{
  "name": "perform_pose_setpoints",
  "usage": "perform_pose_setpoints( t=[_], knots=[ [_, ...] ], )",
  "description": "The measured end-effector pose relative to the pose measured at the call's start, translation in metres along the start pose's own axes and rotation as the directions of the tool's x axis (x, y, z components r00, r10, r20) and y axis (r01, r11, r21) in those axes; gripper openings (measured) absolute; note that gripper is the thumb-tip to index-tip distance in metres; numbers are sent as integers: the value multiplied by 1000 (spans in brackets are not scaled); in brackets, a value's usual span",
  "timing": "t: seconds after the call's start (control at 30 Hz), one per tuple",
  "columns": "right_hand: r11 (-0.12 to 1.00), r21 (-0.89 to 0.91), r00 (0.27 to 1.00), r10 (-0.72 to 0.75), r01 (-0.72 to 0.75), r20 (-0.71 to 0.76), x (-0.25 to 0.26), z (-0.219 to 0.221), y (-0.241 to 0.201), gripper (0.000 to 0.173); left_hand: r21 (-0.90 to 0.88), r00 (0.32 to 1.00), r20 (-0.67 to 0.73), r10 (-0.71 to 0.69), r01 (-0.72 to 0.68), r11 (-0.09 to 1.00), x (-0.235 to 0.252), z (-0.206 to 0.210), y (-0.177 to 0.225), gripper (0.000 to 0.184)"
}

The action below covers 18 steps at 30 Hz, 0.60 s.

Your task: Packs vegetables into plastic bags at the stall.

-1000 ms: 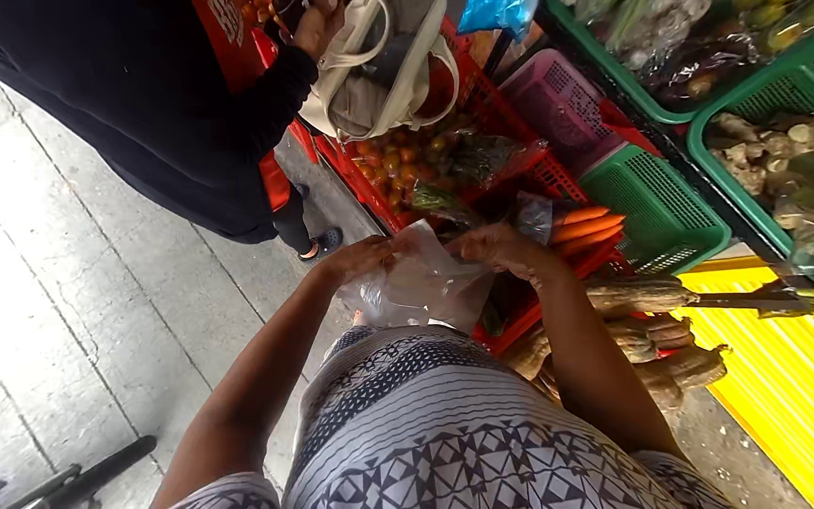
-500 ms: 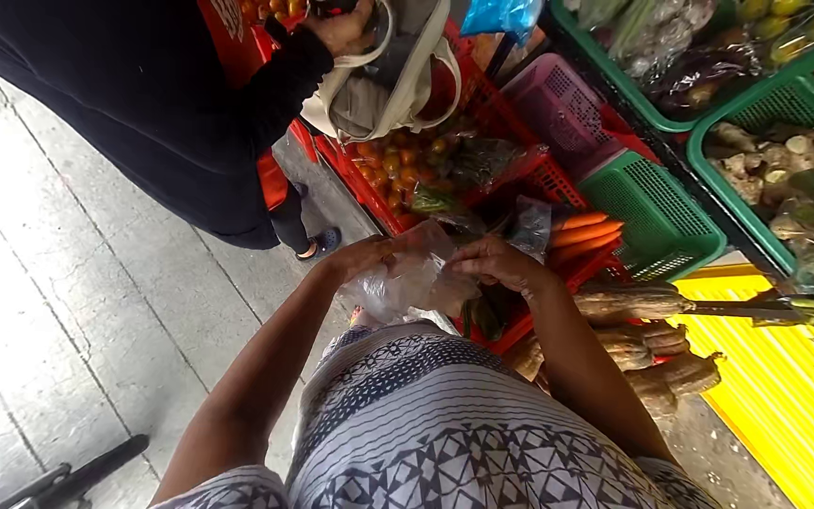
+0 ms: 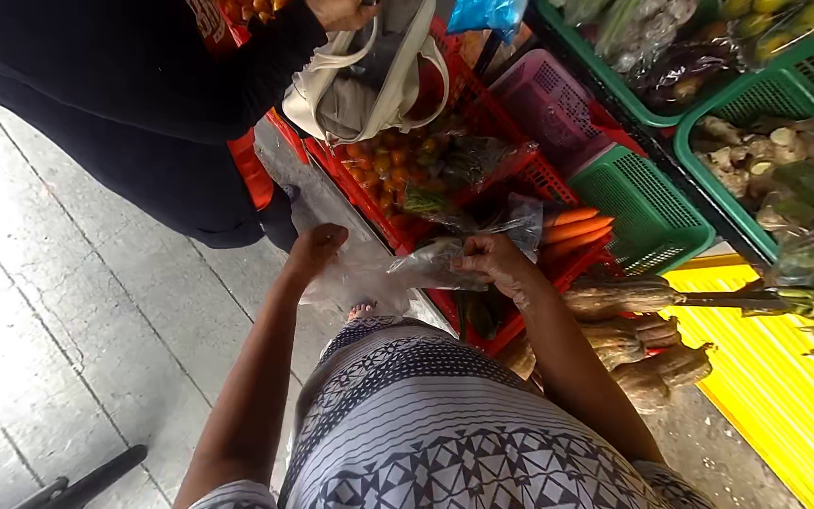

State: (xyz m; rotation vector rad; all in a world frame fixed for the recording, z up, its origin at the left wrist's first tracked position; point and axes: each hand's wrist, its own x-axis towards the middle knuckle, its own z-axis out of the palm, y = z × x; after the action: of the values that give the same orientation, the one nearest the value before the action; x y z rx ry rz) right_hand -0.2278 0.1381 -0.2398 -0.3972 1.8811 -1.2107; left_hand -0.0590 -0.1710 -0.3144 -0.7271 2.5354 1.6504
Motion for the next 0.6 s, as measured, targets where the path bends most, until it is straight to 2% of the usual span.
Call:
perform_pose_setpoints(
  t=[0.07, 0.1, 0.13, 0.2, 0.27, 0.37, 0.47, 0.53, 0.6],
  knots=[
    [999, 38, 999, -27, 27, -23, -3, 4, 1, 17, 120, 984, -176, 28, -7, 993, -17, -11, 10, 32],
    [998, 41, 999, -41, 41, -20, -3, 9, 1, 19, 155, 977, -202, 70, -39, 987, -29, -11, 24, 32],
    [998, 43, 999, -50, 51, -13, -4, 15, 0, 20, 159, 979, -170, 117, -90, 983, -43, -8, 43, 34],
    [999, 3, 998, -53, 53, 32, -3, 31, -4, 25, 61, 983, 17, 184, -184, 981, -62, 14, 76, 35],
    [996, -68, 996, -60, 65, 66, -2, 50, -12, 25, -12, 955, 172, 242, -244, 970, -65, 43, 90, 38],
    [987, -143, 994, -65, 77, 83, 1, 65, -18, 17, -120, 948, 210, 238, -216, 969, -58, 68, 91, 45],
    [985, -149, 992, -75, 89, 97, 3, 62, -15, 22, -320, 949, 225, 221, -143, 937, -50, 71, 86, 29],
    [988, -128, 985, -60, 81, 163, 2, 59, -15, 27, -467, 950, 226, 214, -87, 880, -48, 70, 82, 14],
    [992, -109, 974, -32, 58, 226, -1, 58, -14, 28, -487, 957, 206, 202, -78, 870, -45, 67, 77, 11]
  ],
)
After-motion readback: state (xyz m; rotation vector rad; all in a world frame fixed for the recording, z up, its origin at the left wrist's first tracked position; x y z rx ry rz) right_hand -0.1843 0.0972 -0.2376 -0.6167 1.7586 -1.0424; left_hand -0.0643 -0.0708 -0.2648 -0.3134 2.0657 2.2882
